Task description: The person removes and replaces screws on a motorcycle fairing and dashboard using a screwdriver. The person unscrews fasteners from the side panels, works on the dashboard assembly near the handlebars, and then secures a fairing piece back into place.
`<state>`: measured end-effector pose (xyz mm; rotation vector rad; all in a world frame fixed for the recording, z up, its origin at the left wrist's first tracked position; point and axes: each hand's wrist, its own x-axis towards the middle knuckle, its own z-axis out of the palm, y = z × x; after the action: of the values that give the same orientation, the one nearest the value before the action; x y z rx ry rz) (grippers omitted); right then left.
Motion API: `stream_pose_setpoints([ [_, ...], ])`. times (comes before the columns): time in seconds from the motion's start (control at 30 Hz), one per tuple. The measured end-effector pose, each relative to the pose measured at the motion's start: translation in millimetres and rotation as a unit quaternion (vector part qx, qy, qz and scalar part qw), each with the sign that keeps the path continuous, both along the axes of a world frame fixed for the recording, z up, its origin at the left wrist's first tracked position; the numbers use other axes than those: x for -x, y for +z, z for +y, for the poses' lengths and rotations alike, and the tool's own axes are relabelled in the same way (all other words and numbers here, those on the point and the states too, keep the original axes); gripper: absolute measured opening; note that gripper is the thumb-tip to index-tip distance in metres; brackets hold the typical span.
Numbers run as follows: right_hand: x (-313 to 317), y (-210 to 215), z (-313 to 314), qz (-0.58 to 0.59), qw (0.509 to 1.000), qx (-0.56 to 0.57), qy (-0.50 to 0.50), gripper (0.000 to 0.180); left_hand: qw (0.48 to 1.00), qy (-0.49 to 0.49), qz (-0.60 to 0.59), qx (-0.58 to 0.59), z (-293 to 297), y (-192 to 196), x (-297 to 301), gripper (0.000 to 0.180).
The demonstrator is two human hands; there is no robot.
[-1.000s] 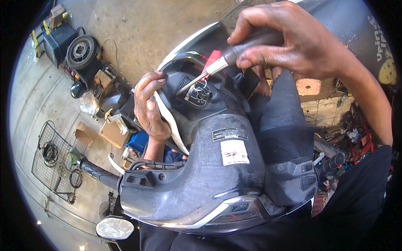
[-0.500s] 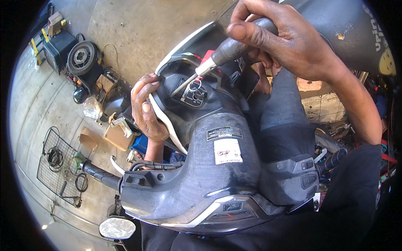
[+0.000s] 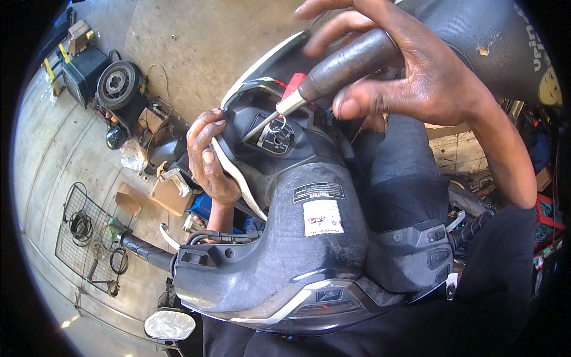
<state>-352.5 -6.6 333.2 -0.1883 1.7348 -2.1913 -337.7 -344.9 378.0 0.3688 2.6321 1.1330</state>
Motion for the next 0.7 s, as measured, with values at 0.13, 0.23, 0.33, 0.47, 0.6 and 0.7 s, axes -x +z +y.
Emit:
stream_pose_setpoints([
  [0.13,8.9,-3.1,0.3,0.023,0.985,-0.17,0.037,0.036,1.0,-0.006,0.0,-0.001,-0.9,1.4,0.7,0.052],
  [0.23,2.0,-10.8,-0.9,0.053,0.997,-0.063,0.0,0.033,1.0,-0.007,-0.003,-0.005,-0.5,0.0,0.4,0.051],
  [0.33,-3.6,-16.2,-3.7,0.055,0.998,0.027,-0.024,0.037,1.0,-0.006,-0.006,-0.008,0.2,0.0,0.7,0.051],
  [0.47,-5.0,-11.2,-3.6,0.008,0.997,0.075,-0.015,0.047,1.0,-0.015,-0.005,0.002,-0.8,1.7,2.2,0.051],
  [0.6,4.7,4.4,0.6,-0.1,0.993,-0.041,0.038,0.038,1.0,-0.011,-0.003,0.001,-1.8,0.7,-0.5,0.052],
  [0.7,5.4,2.8,2.1,0.01,0.992,-0.126,0.01,0.033,1.0,-0.013,-0.003,0.007,-0.2,0.5,0.5,0.052],
])
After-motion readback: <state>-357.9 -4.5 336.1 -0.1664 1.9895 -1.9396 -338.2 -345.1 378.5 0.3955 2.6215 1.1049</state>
